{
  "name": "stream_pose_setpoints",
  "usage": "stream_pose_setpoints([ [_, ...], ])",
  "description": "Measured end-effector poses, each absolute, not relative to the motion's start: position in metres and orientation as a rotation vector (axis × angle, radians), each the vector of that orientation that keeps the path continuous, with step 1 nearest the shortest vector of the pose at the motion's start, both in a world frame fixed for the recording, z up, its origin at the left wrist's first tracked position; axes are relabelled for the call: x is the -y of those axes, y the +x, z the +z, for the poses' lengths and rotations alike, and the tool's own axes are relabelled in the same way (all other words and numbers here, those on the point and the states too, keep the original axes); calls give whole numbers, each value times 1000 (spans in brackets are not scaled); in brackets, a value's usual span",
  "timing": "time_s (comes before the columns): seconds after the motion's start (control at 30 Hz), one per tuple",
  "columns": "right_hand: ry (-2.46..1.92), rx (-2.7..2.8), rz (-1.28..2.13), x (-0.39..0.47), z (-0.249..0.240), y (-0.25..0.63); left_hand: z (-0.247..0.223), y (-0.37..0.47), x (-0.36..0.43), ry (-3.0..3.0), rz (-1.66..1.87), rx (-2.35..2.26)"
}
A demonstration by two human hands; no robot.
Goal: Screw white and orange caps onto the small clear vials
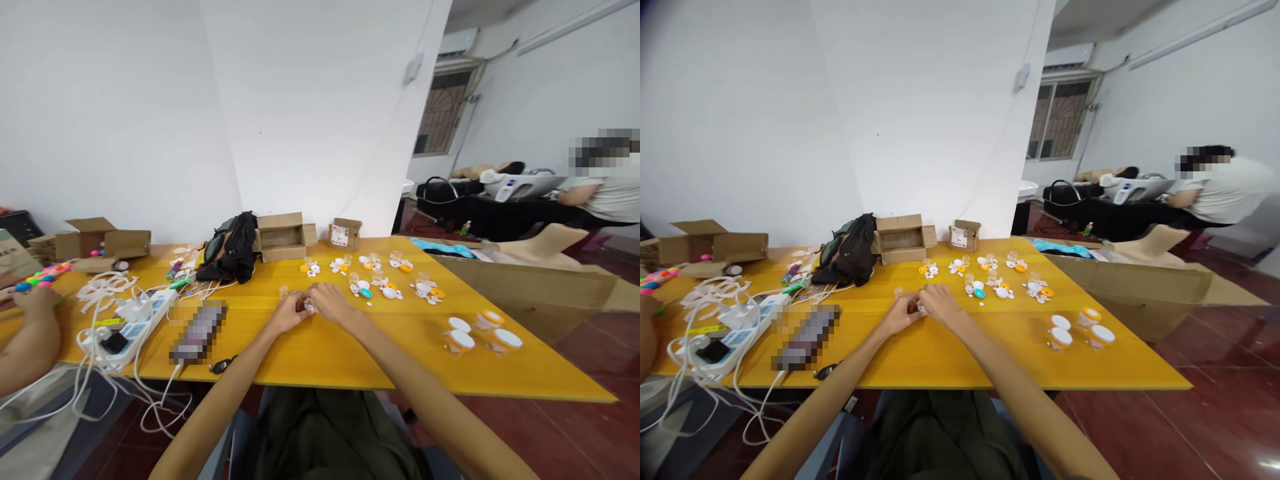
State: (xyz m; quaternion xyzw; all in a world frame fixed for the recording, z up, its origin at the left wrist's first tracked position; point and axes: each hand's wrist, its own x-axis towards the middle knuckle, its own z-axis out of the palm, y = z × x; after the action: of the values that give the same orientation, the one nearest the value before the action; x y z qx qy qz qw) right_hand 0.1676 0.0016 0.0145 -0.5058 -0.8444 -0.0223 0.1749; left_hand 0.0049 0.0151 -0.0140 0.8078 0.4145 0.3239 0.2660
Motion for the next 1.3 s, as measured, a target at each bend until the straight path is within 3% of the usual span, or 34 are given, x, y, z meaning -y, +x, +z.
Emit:
stream_pose_setpoints([
  [0.17, -1489, 2399, -29, 0, 23, 164, -16, 4, -17, 2189, 868, -1137],
  [0.33, -1372, 2136, 210, 1, 11, 174, -13, 5, -15, 2101, 885, -1135],
  [0.6, -991, 1442, 1146, 2, -22, 181, -7, 3, -12, 1789, 1048, -1032],
  [0.73, -845, 1211, 1443, 6, -21, 171, -4, 1, -11, 1747, 1136, -1001],
  [1.3, -801, 1125, 1559, 10, -15, 173, -3, 1, -10, 1738, 1130, -924],
])
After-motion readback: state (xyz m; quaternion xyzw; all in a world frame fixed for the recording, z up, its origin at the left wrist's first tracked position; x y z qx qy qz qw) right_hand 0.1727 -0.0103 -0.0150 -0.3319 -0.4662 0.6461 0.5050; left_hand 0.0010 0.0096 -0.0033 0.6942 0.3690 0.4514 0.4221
